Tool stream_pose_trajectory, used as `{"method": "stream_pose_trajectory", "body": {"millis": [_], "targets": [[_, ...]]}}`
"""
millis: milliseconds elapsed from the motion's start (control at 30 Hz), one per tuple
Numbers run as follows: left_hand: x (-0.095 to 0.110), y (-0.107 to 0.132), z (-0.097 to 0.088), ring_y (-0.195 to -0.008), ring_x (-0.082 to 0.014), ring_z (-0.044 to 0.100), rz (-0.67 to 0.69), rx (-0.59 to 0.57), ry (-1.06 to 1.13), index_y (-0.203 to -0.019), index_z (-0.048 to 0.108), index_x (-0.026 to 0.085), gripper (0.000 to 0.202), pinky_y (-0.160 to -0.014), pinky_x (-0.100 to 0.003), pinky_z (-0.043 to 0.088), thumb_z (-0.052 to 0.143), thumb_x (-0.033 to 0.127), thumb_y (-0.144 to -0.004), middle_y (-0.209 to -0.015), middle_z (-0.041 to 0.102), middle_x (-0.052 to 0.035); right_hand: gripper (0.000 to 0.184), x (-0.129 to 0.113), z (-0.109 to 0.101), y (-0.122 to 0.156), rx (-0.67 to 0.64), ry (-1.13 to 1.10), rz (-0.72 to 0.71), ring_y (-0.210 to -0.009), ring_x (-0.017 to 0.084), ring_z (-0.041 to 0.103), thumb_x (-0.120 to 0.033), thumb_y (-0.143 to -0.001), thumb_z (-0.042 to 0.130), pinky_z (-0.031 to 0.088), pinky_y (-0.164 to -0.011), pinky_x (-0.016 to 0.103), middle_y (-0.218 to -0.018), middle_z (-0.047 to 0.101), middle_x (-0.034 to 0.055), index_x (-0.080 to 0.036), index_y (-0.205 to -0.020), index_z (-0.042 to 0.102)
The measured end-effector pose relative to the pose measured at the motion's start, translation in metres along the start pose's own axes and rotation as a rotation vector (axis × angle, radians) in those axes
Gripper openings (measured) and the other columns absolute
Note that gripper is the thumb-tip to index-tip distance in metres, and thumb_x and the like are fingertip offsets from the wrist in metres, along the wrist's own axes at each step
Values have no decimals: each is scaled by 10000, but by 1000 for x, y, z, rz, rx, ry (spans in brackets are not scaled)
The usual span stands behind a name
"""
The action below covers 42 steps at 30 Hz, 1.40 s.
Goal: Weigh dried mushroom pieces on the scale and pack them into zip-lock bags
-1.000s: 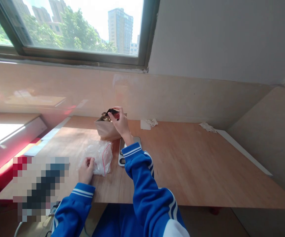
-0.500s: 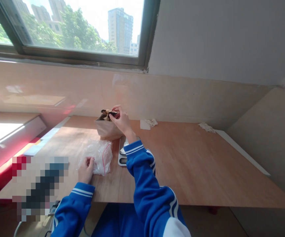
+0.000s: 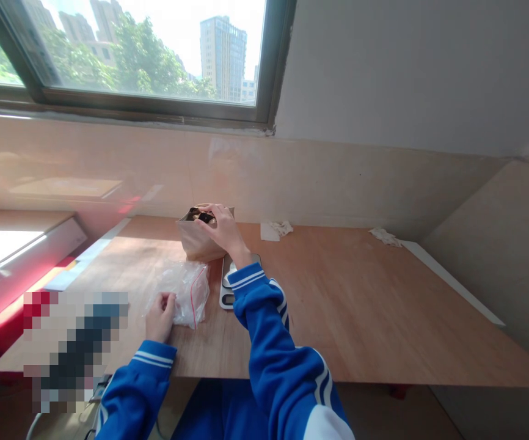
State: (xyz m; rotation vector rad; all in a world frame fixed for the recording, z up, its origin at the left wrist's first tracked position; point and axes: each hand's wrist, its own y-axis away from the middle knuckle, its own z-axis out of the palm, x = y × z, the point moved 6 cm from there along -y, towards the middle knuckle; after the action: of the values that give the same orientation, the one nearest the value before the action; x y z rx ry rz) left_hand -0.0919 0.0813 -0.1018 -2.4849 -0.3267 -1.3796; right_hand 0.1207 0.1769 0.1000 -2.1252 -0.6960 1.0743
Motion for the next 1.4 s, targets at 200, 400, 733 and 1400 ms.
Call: {"method": "stream_pose_trajectory", "body": {"millis": [200,400,733,1400], "targets": [[-2,0,1,-666,-197,608,-15,-11,13,-784,531,213,314,-636,-300,438,425,508,-792,-678,640,-19,249,4,2,3,49,147,18,-1122,211,471,-326,-932,447,357,-999,367,-1183,580,78,-217,-1067,626],[-1,0,0,-683,-201,617,-6,-10,0,-786,542,213,309,-651,-304,444,427,499,-795,-685,649,-23,282,10,9,1,-18,145,16,-986,209,526,-323,-942,414,420,-920,352,-1036,656,57,-219,-1104,620],[0,0,-1,-681,-204,620,-1,0,-9,-779,547,214,306,-648,-306,445,430,497,-791,-680,651,-23,321,-5,6,6,-35,262,-22,-965,206,519,-387,-961,366,410,-911,344,-989,613,48,-283,-1046,657],[-3,0,2,-688,-197,615,-1,-22,-10,-799,540,207,320,-648,-296,439,418,502,-804,-699,652,-26,307,18,-6,-5,-20,263,87,-970,205,468,-342,-938,440,434,-883,319,-919,573,76,-179,-790,653]]}}
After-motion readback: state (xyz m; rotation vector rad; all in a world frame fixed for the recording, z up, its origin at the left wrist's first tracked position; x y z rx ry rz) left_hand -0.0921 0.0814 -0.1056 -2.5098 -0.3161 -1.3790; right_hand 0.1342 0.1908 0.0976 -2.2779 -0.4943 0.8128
